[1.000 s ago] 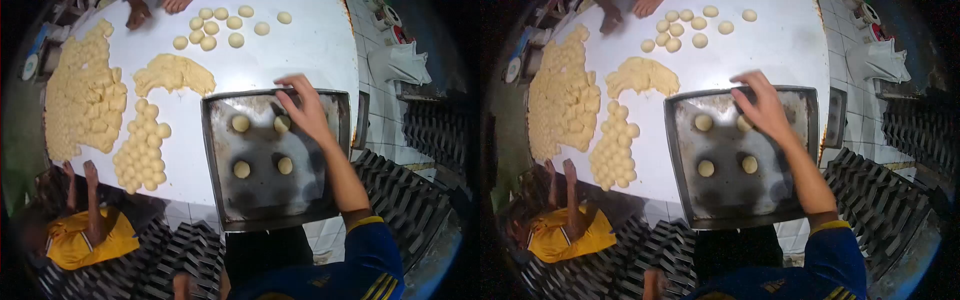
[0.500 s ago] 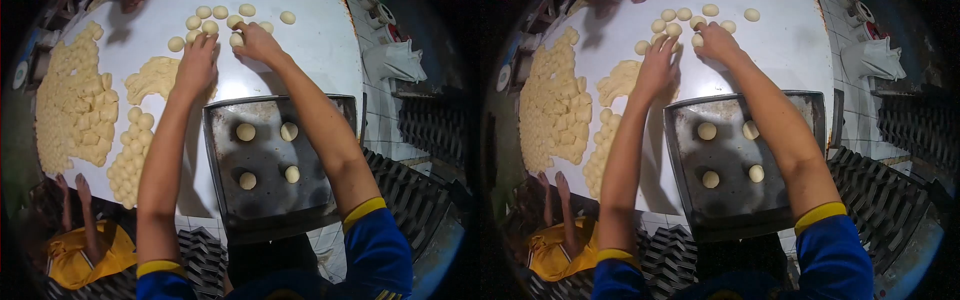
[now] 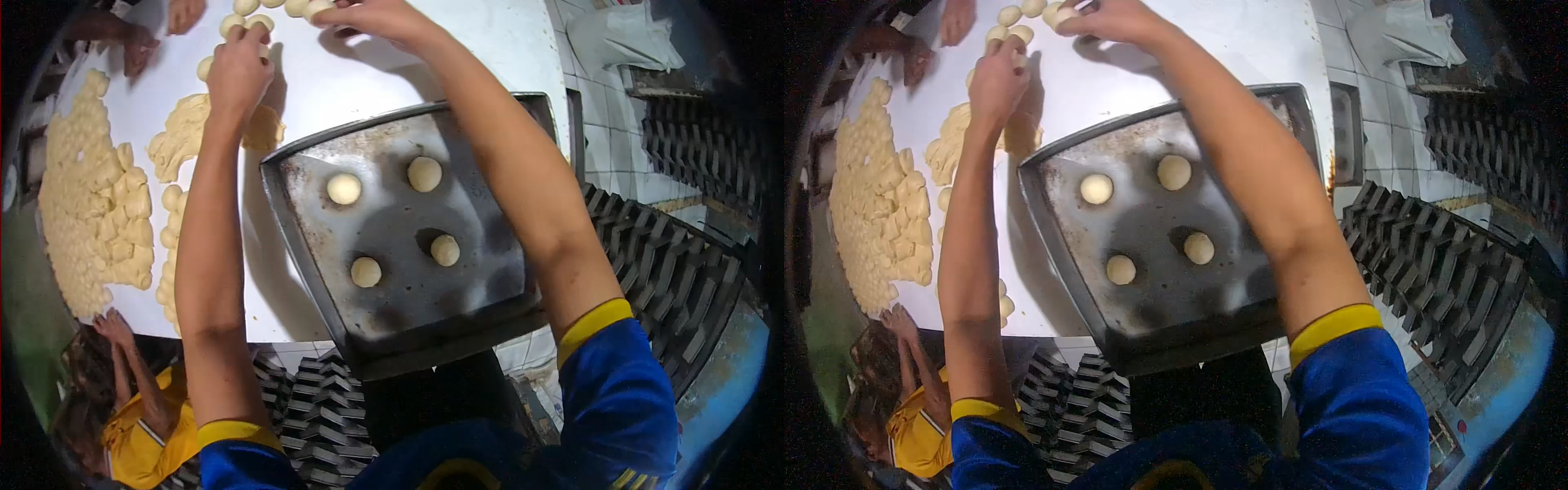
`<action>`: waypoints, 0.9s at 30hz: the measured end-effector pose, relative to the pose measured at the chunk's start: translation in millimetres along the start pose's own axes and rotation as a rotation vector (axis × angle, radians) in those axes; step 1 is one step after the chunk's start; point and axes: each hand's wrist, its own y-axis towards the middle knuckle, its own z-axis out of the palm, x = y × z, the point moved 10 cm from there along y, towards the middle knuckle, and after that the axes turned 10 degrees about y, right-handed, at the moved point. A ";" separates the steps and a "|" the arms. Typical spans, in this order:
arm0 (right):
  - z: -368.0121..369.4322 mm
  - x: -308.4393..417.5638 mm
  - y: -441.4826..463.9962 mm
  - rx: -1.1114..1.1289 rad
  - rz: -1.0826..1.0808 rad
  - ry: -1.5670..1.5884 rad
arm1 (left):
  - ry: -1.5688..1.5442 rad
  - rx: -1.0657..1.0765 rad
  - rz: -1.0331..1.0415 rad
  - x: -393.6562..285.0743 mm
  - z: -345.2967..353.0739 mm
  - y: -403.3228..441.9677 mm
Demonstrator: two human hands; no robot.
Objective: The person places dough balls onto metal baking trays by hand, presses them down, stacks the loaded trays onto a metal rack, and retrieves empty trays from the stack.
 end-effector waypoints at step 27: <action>-36.4 -30.7 -457.0 -0.595 -0.003 -1.108 | -0.549 0.282 0.820 -382.0 -29.1 -164.7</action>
